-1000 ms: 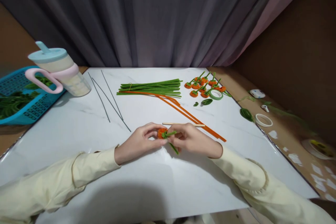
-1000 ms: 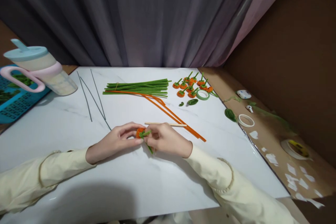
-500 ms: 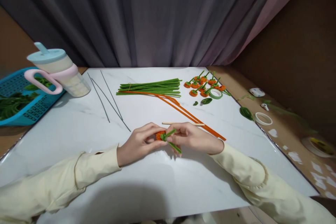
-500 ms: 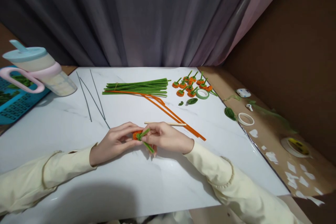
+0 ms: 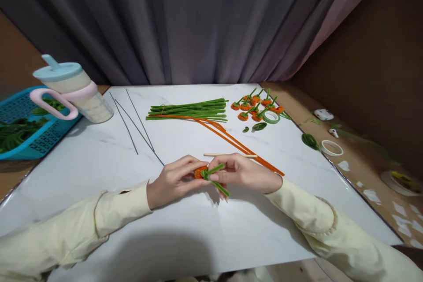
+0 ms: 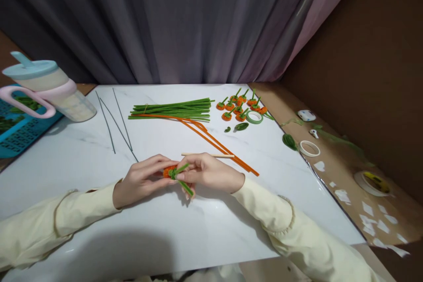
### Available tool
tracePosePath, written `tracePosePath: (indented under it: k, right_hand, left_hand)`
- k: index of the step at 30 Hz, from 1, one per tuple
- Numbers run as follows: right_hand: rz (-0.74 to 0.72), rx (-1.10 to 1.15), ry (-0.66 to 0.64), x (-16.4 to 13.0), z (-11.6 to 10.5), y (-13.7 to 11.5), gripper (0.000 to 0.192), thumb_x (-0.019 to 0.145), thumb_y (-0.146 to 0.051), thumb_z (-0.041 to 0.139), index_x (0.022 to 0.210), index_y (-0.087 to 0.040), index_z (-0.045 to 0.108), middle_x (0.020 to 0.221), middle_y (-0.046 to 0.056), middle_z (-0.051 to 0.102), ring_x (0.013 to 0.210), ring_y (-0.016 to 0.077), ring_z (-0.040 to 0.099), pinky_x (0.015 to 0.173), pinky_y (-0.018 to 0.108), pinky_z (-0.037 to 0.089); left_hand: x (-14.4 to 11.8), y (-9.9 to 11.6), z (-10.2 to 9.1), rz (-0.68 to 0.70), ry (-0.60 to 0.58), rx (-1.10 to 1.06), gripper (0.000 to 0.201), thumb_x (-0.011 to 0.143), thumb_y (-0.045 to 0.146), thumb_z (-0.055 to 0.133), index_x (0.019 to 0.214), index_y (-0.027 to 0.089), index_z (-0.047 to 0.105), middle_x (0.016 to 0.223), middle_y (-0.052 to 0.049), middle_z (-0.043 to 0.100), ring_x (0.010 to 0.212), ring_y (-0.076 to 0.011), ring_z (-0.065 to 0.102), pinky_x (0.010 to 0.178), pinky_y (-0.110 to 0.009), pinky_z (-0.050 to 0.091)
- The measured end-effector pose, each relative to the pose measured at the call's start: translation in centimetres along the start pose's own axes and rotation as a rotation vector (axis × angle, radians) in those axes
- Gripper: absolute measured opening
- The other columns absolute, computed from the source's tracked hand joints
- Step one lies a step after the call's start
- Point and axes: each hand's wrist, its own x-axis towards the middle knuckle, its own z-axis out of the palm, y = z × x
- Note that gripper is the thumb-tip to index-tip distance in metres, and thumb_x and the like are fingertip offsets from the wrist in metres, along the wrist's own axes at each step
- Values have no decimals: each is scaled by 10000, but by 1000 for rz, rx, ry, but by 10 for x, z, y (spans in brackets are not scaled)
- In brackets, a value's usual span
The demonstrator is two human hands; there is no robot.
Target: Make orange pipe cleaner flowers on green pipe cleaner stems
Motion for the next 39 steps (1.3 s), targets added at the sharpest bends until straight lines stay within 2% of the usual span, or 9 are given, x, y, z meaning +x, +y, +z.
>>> tracePosePath:
  k: [4, 10, 13, 16, 20, 26, 34, 39]
  right_hand:
    - [-46, 16, -14, 0, -2, 2, 191, 827, -301, 590, 838, -121, 530, 562, -38, 556, 448, 83, 540, 481, 225, 451]
    - [-111, -89, 12, -1, 0, 3, 155, 860, -287, 539, 856, -134, 512, 584, -45, 536, 493, 86, 547, 537, 242, 468]
    - [-204, -345, 74, -4, 1, 3, 123, 882, -257, 495, 856, -140, 524, 627, -25, 544, 550, 86, 544, 556, 225, 447]
    - [-385, -697, 143, -6, 0, 2, 95, 882, -194, 477, 852, -140, 549, 694, 11, 578, 599, 91, 536, 566, 209, 425]
    - [-574, -994, 152, -9, -2, 2, 104, 876, -137, 446, 894, -135, 549, 754, 48, 610, 645, 108, 540, 585, 209, 419]
    - [-603, -1109, 151, -12, 0, 3, 110, 862, -150, 444, 889, -123, 547, 697, 41, 596, 599, 115, 513, 550, 217, 411]
    - [-564, -1032, 113, -12, -1, -3, 103, 881, -162, 447, 926, -134, 536, 779, 55, 589, 670, 120, 531, 627, 241, 456]
    - [-544, -1100, 85, -15, -2, -6, 139, 865, -159, 454, 983, -138, 523, 800, 56, 577, 719, 140, 541, 672, 268, 459]
  left_hand:
    - [-1, -2, 0, 18, 6, -15, 305, 819, 169, 596, 1120, 122, 578, 889, -113, 602, 764, -143, 587, 562, -195, 520]
    - [0, 2, 1, -73, 47, -94, 283, 822, 191, 591, 1097, 138, 622, 892, -102, 626, 674, -106, 574, 465, -146, 484]
    - [2, 6, 0, -198, 20, -192, 269, 824, 206, 587, 1077, 137, 647, 889, -101, 636, 663, -111, 590, 474, -160, 499]
    - [4, 9, -1, -331, -23, -338, 261, 829, 208, 579, 1070, 152, 660, 879, -86, 624, 670, -117, 608, 540, -195, 534]
    - [7, 11, -2, -415, -44, -502, 245, 825, 171, 577, 1048, 182, 677, 860, -49, 599, 638, -90, 594, 613, -212, 551]
    - [8, 9, -2, -552, -104, -690, 238, 794, 195, 617, 1019, 171, 690, 887, -41, 585, 634, -91, 598, 646, -244, 565]
    - [9, 2, -7, -772, -212, -855, 252, 750, 233, 672, 991, 164, 702, 889, -41, 624, 598, -79, 608, 606, -209, 533]
    - [11, 2, -6, -801, -183, -872, 274, 726, 240, 689, 969, 113, 694, 881, -59, 638, 583, -83, 582, 615, -253, 544]
